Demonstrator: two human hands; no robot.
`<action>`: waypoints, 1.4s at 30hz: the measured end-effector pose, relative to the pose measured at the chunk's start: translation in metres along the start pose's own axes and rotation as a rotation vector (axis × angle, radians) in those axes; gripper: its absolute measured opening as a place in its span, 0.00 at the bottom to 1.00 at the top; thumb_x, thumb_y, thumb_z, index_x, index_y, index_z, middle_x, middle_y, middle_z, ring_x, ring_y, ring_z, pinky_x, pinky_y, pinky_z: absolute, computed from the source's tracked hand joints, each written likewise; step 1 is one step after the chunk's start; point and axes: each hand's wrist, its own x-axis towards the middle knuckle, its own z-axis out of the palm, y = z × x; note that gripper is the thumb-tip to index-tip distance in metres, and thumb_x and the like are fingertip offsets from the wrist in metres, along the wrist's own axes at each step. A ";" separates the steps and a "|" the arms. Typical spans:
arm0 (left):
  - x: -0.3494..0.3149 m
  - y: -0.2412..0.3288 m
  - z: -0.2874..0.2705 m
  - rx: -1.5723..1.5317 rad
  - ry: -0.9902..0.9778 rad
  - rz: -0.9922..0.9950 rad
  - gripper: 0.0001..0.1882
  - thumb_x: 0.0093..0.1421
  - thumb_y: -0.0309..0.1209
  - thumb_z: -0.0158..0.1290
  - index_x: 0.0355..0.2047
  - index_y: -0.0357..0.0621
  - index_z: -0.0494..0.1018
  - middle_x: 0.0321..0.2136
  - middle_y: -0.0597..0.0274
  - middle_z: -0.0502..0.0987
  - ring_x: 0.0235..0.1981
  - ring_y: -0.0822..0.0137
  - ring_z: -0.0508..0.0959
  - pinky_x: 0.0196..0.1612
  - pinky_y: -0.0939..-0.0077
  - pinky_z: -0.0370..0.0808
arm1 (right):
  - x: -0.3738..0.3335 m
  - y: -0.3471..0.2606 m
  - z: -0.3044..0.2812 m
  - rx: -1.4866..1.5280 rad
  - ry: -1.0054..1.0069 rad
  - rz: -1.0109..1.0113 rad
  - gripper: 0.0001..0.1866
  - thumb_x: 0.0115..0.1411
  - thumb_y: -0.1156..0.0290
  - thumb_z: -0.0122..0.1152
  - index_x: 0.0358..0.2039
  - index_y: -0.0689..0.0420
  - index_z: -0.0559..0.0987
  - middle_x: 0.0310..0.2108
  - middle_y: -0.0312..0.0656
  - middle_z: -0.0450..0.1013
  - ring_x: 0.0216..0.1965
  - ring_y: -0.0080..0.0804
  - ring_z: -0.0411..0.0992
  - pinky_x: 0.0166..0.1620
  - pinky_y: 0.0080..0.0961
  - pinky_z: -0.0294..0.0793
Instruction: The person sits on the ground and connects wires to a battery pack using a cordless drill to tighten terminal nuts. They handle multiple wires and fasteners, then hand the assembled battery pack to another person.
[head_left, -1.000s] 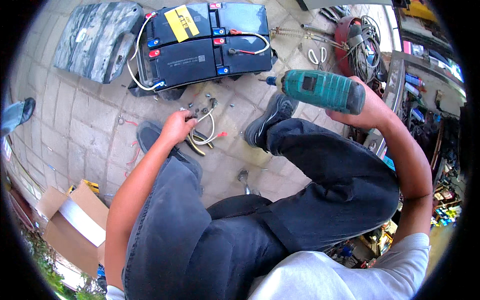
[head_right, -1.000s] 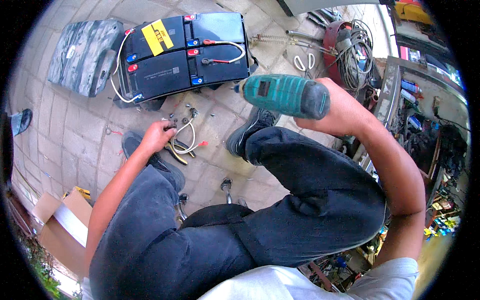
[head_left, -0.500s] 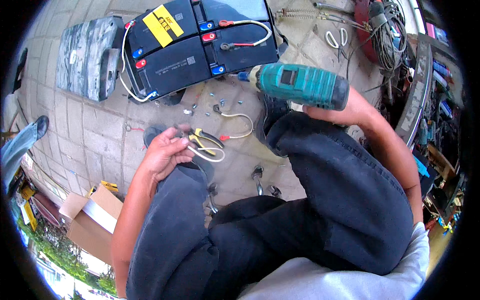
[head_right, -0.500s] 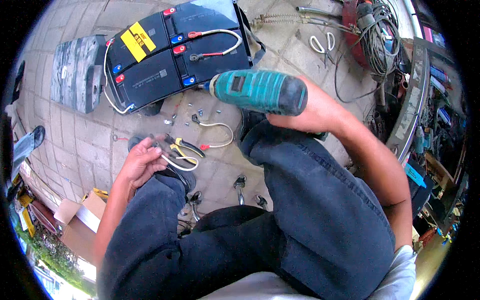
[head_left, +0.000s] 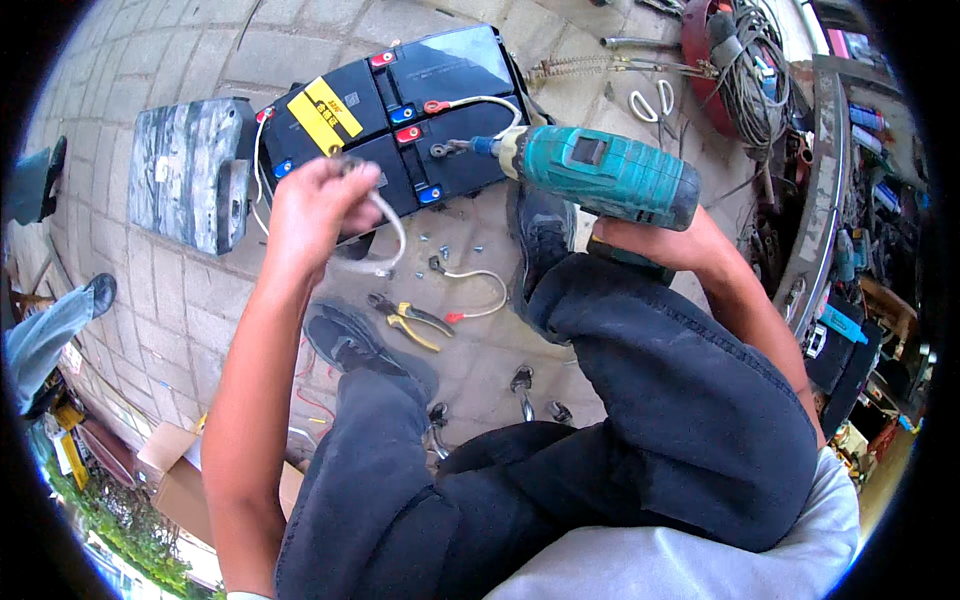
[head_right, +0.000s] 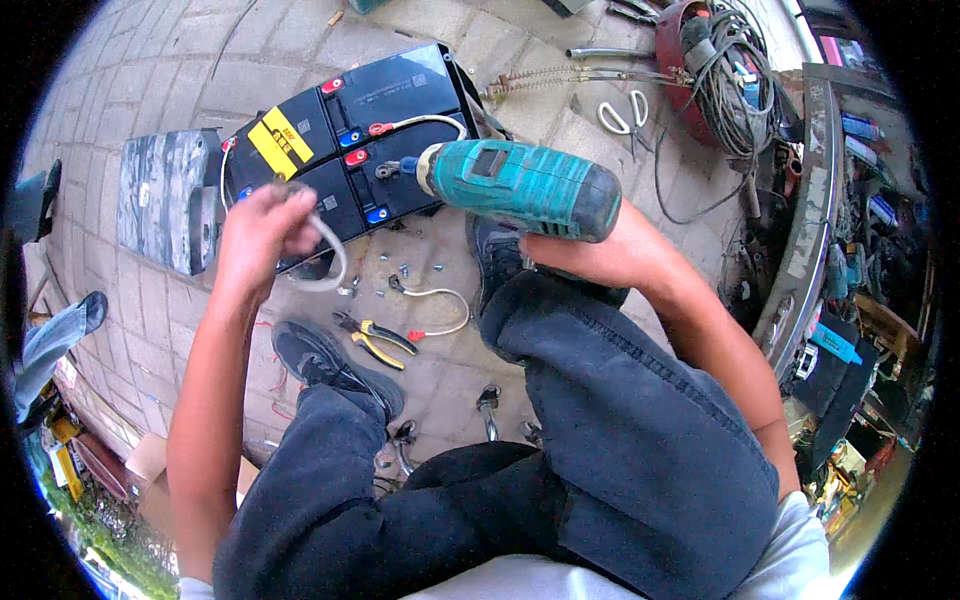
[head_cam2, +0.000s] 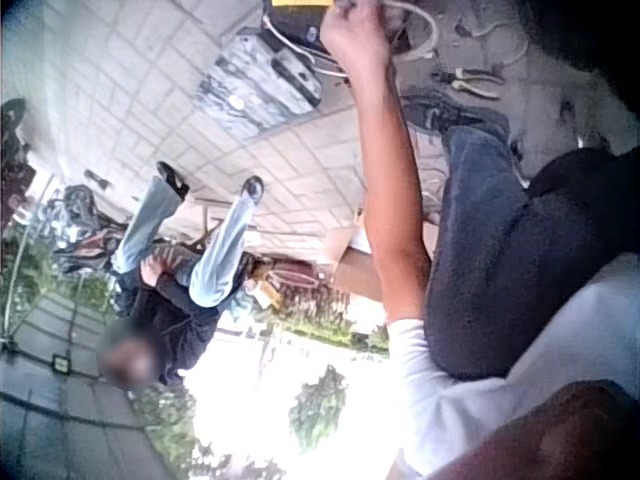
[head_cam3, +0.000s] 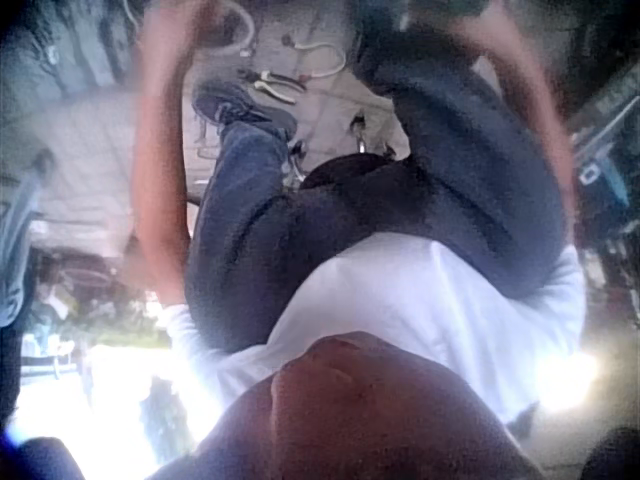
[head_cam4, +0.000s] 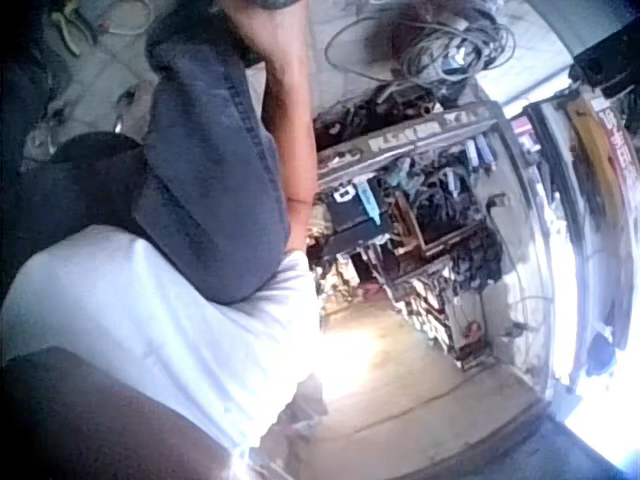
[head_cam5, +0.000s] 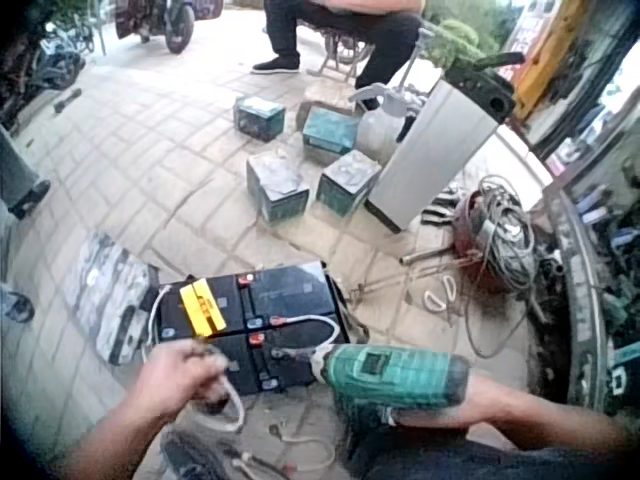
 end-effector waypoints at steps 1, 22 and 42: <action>0.013 -0.001 0.004 -0.012 0.007 0.028 0.21 0.58 0.38 0.59 0.43 0.30 0.73 0.28 0.59 0.77 0.25 0.72 0.78 0.30 0.80 0.76 | 0.001 -0.001 0.000 0.007 -0.016 0.014 0.21 0.50 0.76 0.65 0.47 0.58 0.77 0.39 0.38 0.76 0.40 0.25 0.72 0.47 0.26 0.71; 0.000 -0.175 0.060 1.022 -0.342 0.452 0.06 0.55 0.29 0.50 0.32 0.41 0.69 0.35 0.50 0.72 0.38 0.44 0.75 0.38 0.54 0.75 | -0.032 0.013 -0.013 -0.097 -0.032 0.056 0.17 0.51 0.68 0.69 0.42 0.56 0.79 0.37 0.41 0.77 0.38 0.31 0.75 0.45 0.29 0.73; -0.038 -0.076 0.024 -0.775 -0.179 -0.135 0.07 0.61 0.27 0.55 0.38 0.38 0.72 0.29 0.62 0.76 0.27 0.72 0.77 0.32 0.79 0.78 | -0.006 -0.001 0.006 -0.282 -0.241 -0.381 0.19 0.48 0.68 0.68 0.41 0.59 0.77 0.35 0.44 0.76 0.36 0.34 0.75 0.43 0.29 0.73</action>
